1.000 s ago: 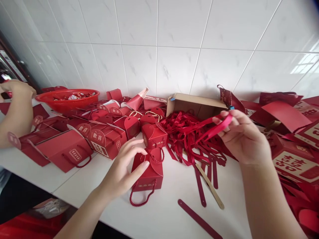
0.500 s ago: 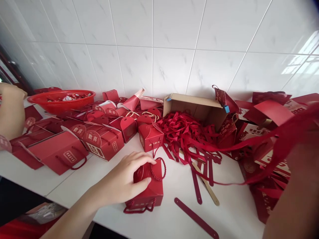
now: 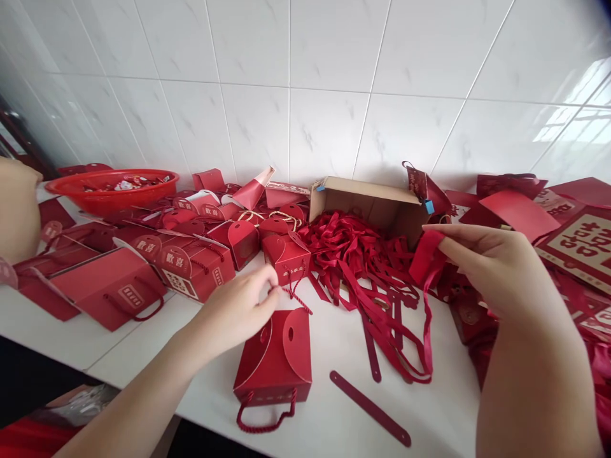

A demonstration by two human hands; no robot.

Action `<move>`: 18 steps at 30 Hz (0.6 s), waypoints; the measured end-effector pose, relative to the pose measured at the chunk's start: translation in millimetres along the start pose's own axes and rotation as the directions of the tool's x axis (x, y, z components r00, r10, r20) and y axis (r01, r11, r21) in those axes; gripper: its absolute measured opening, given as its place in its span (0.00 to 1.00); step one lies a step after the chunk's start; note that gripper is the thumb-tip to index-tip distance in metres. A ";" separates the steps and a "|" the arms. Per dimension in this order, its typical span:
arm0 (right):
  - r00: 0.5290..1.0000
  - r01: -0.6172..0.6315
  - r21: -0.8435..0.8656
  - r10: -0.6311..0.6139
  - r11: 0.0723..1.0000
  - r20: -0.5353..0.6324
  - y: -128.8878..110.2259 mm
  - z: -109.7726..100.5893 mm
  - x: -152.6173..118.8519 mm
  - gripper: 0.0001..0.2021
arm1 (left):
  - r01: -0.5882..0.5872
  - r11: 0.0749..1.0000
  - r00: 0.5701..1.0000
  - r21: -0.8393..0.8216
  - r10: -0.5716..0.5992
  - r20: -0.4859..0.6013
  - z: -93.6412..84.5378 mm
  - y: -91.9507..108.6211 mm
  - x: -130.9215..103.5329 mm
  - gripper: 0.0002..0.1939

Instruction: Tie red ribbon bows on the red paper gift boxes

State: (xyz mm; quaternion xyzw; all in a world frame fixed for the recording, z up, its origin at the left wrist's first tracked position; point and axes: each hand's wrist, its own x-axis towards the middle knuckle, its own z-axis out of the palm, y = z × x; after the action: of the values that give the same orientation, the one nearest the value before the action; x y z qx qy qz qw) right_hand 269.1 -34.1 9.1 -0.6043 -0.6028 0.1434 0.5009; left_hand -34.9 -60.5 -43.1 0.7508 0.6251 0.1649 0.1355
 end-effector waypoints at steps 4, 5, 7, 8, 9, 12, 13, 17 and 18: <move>0.991 -0.026 0.063 0.018 0.998 0.134 -9.7 3.5 -8.1 0.11 | -0.092 0.995 0.916 -0.032 0.072 -0.395 0.6 3.3 7.0 0.12; 0.979 -0.003 0.089 -0.015 0.996 0.204 -12.3 6.8 -10.7 0.11 | -0.161 0.984 0.913 -0.081 0.117 -0.392 2.6 7.3 5.3 0.13; 0.934 0.040 0.128 -0.083 0.991 0.349 -18.4 15.6 -17.7 0.12 | -0.254 0.949 0.942 -0.189 0.198 -0.270 8.2 18.4 -1.8 0.19; 0.903 0.059 0.137 -0.111 0.989 0.416 -21.7 20.5 -22.1 0.12 | -0.267 0.934 0.953 -0.239 0.220 -0.209 11.4 24.5 -6.0 0.24; 0.871 0.076 0.143 -0.136 0.987 0.473 -25.1 25.0 -26.7 0.11 | -0.267 0.921 0.959 -0.285 0.227 -0.166 14.2 30.2 -10.0 0.27; 0.789 0.109 0.179 -0.195 0.978 0.582 -31.8 33.3 -37.8 0.11 | -0.271 0.859 0.963 -0.435 0.241 -0.124 17.9 40.6 -17.0 0.18; 0.770 0.119 0.196 -0.215 0.973 0.601 -31.9 33.9 -39.1 0.12 | -0.282 0.828 0.959 -0.484 0.255 -0.123 17.0 41.2 -17.5 0.13; 0.626 0.227 0.202 -0.302 0.953 0.719 -21.9 32.2 -32.7 0.10 | -0.300 0.767 0.951 -0.567 0.284 -0.120 7.1 35.0 -16.8 0.12; 0.593 0.247 0.197 -0.309 0.949 0.743 -18.7 33.5 -30.4 0.10 | -0.300 0.781 0.951 -0.548 0.290 -0.108 4.6 33.5 -16.9 0.12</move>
State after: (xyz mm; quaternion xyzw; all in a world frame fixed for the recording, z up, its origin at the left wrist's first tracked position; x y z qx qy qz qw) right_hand 225.0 -50.4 -4.7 -0.3659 -0.8384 0.3277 0.2362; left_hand -5.8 -83.1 -34.9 0.7651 0.4255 0.3659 0.3157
